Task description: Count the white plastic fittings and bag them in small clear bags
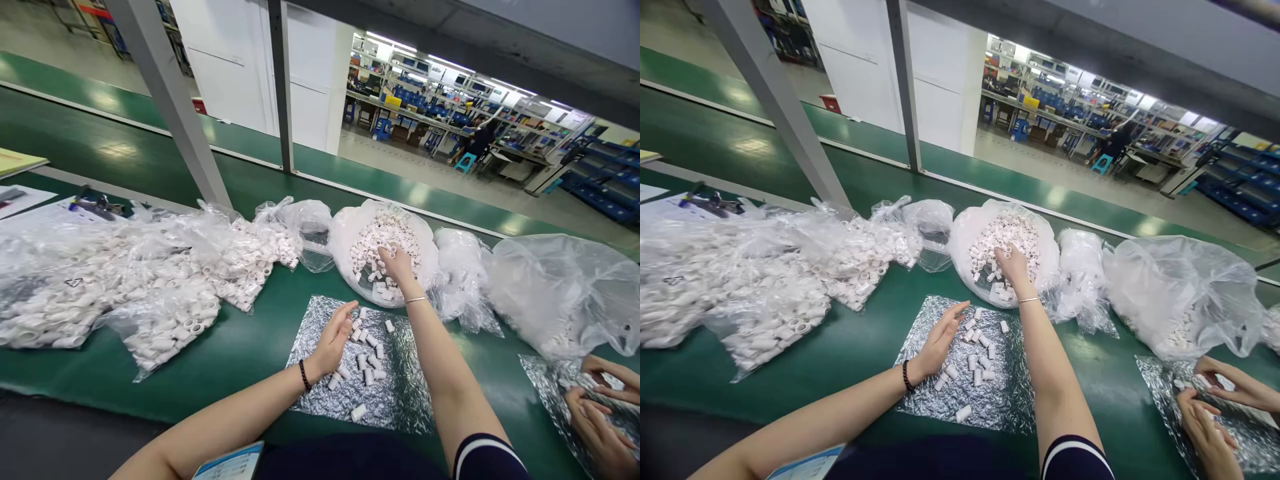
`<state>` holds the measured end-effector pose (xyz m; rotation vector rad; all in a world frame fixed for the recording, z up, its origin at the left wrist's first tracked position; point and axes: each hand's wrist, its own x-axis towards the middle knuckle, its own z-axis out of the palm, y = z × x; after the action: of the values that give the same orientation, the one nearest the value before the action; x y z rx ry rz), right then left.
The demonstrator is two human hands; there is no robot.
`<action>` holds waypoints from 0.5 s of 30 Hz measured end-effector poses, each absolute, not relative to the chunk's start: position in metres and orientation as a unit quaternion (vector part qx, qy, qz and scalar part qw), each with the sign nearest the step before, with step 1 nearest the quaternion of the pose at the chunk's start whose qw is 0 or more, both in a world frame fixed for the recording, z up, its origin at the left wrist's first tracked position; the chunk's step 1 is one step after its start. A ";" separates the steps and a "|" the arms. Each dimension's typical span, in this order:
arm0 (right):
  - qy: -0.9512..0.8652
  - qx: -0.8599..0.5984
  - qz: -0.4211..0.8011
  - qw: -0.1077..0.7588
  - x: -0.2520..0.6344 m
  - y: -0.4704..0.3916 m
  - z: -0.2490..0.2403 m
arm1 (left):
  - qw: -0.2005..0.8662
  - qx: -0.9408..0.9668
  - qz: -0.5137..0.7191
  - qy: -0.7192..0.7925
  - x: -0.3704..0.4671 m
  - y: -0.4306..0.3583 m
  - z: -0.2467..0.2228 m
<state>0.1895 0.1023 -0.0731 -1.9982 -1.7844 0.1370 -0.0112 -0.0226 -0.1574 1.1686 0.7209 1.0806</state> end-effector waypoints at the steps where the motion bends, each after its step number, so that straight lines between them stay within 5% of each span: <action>1: -0.665 -0.705 0.059 0.239 0.180 0.090 -0.072 | 0.689 0.453 0.480 0.299 -0.011 -0.021 -0.153; 6: -0.759 -0.594 0.110 0.241 0.118 0.015 -0.099 | 0.896 0.111 0.385 0.194 -0.013 -0.015 -0.130; 15: -0.836 -0.510 -0.089 0.183 0.105 -0.025 -0.130 | 0.910 -0.012 0.357 0.210 -0.010 -0.015 -0.124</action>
<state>0.1046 -0.0248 -0.1301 -1.4385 -2.3591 -0.2521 -0.0102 -0.0153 -0.1238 -0.0254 0.4326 0.7358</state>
